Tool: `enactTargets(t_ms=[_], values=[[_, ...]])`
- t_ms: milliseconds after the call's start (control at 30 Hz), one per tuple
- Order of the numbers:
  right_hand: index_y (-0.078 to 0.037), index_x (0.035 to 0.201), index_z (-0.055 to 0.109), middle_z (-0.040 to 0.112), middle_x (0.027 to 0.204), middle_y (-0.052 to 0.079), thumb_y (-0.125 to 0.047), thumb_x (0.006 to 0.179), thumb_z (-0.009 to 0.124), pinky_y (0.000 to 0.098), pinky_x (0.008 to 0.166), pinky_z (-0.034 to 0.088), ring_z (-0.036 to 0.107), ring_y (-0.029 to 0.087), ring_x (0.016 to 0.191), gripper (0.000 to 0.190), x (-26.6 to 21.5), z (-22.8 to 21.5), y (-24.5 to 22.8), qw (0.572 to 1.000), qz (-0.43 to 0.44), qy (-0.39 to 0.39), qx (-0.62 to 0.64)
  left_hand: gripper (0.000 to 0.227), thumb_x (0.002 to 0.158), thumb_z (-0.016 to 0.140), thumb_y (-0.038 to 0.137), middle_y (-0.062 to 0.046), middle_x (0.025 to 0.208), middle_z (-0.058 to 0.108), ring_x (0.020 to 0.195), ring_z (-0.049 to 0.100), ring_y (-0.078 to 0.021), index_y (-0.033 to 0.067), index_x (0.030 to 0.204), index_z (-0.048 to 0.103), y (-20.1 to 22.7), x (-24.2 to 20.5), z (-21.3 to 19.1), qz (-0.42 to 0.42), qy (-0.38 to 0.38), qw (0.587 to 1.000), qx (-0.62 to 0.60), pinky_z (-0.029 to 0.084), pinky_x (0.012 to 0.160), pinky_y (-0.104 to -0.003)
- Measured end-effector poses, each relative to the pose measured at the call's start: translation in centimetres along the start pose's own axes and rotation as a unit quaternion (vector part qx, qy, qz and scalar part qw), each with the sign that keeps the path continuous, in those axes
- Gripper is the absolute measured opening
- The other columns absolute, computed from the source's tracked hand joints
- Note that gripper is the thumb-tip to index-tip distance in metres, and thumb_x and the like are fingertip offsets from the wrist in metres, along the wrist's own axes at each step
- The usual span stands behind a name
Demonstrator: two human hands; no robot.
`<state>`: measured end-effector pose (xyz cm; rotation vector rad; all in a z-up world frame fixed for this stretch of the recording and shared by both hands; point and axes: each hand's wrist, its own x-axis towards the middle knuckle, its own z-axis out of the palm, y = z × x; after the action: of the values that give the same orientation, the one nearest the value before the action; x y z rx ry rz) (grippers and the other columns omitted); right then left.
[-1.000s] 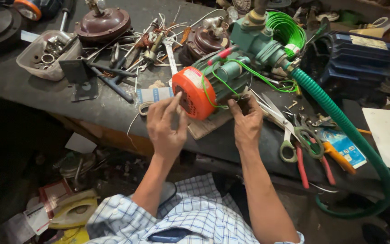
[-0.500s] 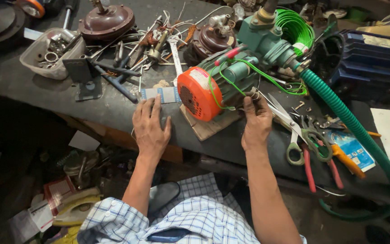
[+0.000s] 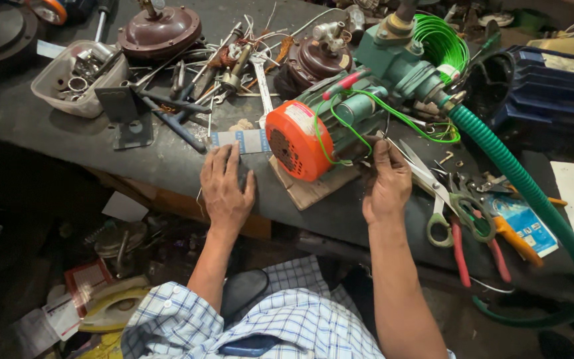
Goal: The person cuts a green wire using scissors and then wraps the exposed ends with black electrical tape. They repeat this process for another wire, securing the connections on a small electric motor placed on a cluttered workbench.
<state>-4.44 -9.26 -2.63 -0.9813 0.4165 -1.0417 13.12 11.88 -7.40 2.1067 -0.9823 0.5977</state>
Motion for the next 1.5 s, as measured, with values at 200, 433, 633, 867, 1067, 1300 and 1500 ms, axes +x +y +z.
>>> enactTargets(t_ms=[200, 433, 633, 867, 1067, 1300, 1500], values=[[-0.005, 0.109, 0.075, 0.075, 0.096, 0.005, -0.026, 0.103, 0.068, 0.0305, 0.072, 0.055, 0.069, 0.014, 0.084, 0.023, 0.1, 0.3, 0.1, 0.999, -0.03, -0.016, -0.01, 0.058, 0.087, 0.073, 0.015, -0.019, 0.139, 0.058, 0.136, 0.049, -0.0409, 0.0019, 0.141, 0.058, -0.1, -0.2, 0.1, -0.006, 0.023, 0.999, -0.022, 0.038, 0.117, -0.049], [-0.005, 0.107, 0.074, 0.074, 0.095, 0.004, -0.025, 0.101, 0.071, 0.0311, 0.07, 0.055, 0.068, 0.015, 0.082, 0.021, 0.4, -0.1, 0.8, 0.999, -0.015, 0.035, -0.034, 0.057, 0.09, 0.072, 0.008, -0.019, 0.136, 0.063, 0.132, 0.055, -0.0399, 0.0043, 0.145, 0.056, -0.1, -0.3, 0.4, -0.054, 0.057, 0.994, -0.077, 0.043, 0.113, -0.048], [-0.005, 0.117, 0.069, 0.074, 0.106, 0.004, -0.024, 0.101, 0.068, 0.0283, 0.079, 0.057, 0.071, 0.015, 0.092, 0.025, -0.9, -0.9, -0.5, 1.0, -0.01, 0.003, 0.028, 0.068, 0.085, 0.072, -0.002, -0.013, 0.129, 0.069, 0.119, 0.066, -0.0284, 0.009, 0.149, 0.053, 0.2, 0.0, -0.7, -0.151, 0.065, 0.961, -0.222, 0.05, 0.106, -0.039], [-0.002, 0.117, 0.069, 0.075, 0.107, 0.008, -0.012, 0.108, 0.063, 0.0253, 0.084, 0.052, 0.066, 0.013, 0.093, 0.015, -7.1, -0.2, -2.3, 0.987, -0.077, -0.029, -0.141, 0.076, 0.089, 0.065, -0.009, -0.016, 0.143, 0.057, 0.134, 0.056, -0.0237, 0.0059, 0.159, 0.04, 2.2, -1.2, -3.4, -0.17, 0.007, 0.781, -0.601, 0.046, 0.115, -0.036], [0.0, 0.117, 0.071, 0.072, 0.111, 0.007, -0.008, 0.097, 0.066, 0.0284, 0.086, 0.059, 0.069, 0.013, 0.102, 0.022, -11.5, 4.3, -3.5, 0.948, 0.032, -0.167, -0.268, 0.079, 0.091, 0.066, -0.006, -0.018, 0.147, 0.055, 0.14, 0.053, -0.0253, 0.0063, 0.162, 0.035, 6.0, -2.9, -4.9, -0.15, -0.104, 0.636, -0.75, 0.042, 0.122, -0.039], [-0.001, 0.115, 0.073, 0.071, 0.115, 0.01, -0.005, 0.087, 0.079, 0.0288, 0.092, 0.058, 0.071, 0.018, 0.108, 0.029, -11.9, 6.5, -4.9, 0.899, -0.085, -0.214, -0.373, 0.08, 0.095, 0.068, 0.001, -0.017, 0.152, 0.05, 0.14, 0.051, -0.0249, 0.0073, 0.165, 0.029, 7.9, -3.5, -5.9, -0.154, -0.181, 0.59, -0.772, 0.042, 0.121, -0.041], [-0.002, 0.111, 0.078, 0.073, 0.108, 0.008, -0.004, 0.095, 0.074, 0.0257, 0.085, 0.058, 0.073, 0.016, 0.099, 0.017, -12.6, 5.7, -5.5, 0.901, -0.066, -0.185, -0.386, 0.083, 0.099, 0.069, 0.002, -0.016, 0.152, 0.05, 0.146, 0.049, -0.0243, 0.0112, 0.168, 0.024, 8.4, -4.1, -6.2, -0.137, -0.214, 0.586, -0.769, 0.039, 0.127, -0.04]])
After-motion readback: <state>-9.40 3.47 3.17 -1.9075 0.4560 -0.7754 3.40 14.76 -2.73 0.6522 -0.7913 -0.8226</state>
